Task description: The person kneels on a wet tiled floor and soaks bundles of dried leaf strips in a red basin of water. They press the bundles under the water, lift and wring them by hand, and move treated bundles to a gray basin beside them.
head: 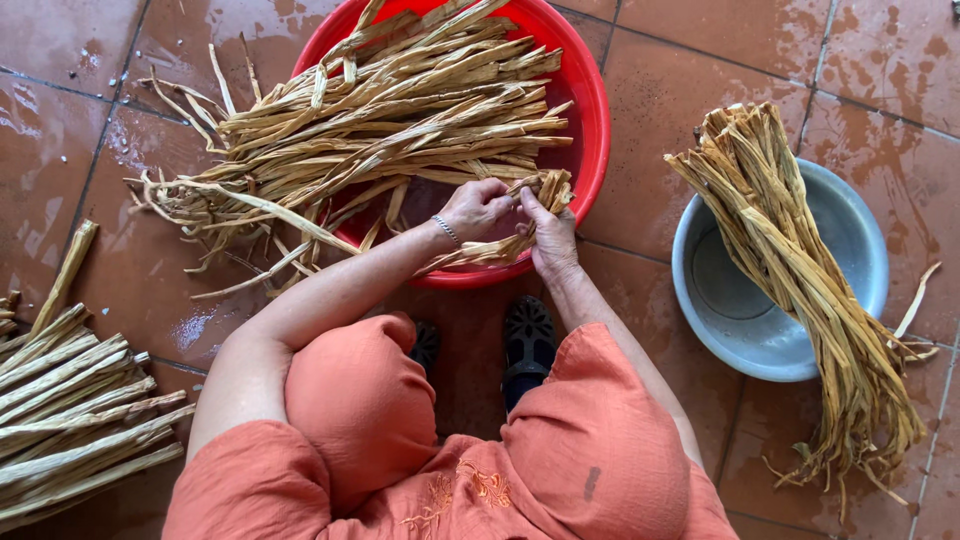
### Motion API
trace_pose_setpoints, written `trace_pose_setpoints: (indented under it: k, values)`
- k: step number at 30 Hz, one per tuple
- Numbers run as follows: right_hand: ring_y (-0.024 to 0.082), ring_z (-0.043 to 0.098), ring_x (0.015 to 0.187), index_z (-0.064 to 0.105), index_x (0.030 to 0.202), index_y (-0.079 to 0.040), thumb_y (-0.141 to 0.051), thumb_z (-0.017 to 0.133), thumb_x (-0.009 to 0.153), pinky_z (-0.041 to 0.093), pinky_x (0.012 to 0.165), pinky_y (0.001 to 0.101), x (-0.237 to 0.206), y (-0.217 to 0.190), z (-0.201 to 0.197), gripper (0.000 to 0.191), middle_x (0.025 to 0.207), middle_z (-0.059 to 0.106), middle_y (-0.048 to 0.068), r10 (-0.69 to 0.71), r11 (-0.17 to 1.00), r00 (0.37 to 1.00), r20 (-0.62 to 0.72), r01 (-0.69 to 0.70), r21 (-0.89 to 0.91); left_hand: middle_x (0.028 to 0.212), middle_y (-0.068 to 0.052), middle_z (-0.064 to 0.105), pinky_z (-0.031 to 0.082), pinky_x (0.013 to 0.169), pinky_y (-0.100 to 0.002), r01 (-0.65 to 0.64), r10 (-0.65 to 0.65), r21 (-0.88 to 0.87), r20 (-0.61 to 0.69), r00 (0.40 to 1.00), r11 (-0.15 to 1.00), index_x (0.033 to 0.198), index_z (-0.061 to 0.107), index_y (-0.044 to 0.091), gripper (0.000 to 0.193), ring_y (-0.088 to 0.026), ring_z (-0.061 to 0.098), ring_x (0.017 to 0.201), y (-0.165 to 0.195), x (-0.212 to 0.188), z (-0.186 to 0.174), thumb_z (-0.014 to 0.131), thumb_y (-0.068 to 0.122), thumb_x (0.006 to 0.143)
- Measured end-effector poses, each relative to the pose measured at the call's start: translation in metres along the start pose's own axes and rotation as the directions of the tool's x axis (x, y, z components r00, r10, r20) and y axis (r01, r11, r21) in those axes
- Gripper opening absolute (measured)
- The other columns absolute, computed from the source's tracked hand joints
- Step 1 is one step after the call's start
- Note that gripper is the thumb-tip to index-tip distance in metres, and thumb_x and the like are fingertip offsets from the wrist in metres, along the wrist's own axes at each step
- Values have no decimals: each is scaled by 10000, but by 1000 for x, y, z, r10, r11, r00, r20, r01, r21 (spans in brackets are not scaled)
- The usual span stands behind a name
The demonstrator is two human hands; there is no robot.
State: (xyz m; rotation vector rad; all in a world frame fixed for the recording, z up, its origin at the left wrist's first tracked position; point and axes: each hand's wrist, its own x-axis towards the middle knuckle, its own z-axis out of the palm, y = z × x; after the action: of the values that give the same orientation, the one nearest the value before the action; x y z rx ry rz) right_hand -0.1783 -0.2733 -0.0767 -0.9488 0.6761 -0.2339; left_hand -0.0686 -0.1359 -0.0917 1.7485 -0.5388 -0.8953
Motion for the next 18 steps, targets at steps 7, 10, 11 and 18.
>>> trace_pose_setpoints:
  k: [7,10,11,18]
  values:
    - [162,688,986,702,1152,-40,-128,668,1004,570,885,327,-6,14,5,175,1093,727,56,-66,978,998,25,59,198,798,-10,755,576,622,-232,-109,106,-51,-48,993,993,1132,714,61,281,-40,694,703,-1,-6,13,661,285,971]
    - [196,685,945,696,1104,-21,-146,657,1036,566,861,361,0,24,1,147,1063,717,101,-56,975,998,-10,57,216,755,-20,720,546,570,-252,-19,20,-67,16,1000,998,1067,726,66,284,-66,661,623,4,-16,17,602,308,984]
    - [212,688,932,696,1081,-10,-165,649,1052,566,859,372,1,26,-1,164,1050,716,124,-51,974,999,-9,51,220,735,-29,703,536,544,-268,49,-43,-94,60,997,994,1001,734,53,301,-86,649,585,6,-19,18,586,315,991]
    - [279,723,919,607,961,-65,-281,531,1051,591,893,463,3,12,-5,246,933,702,109,170,910,984,46,-175,376,577,-66,654,447,391,-315,300,-283,-44,219,934,953,750,675,32,318,-150,583,424,30,-32,6,507,255,901]
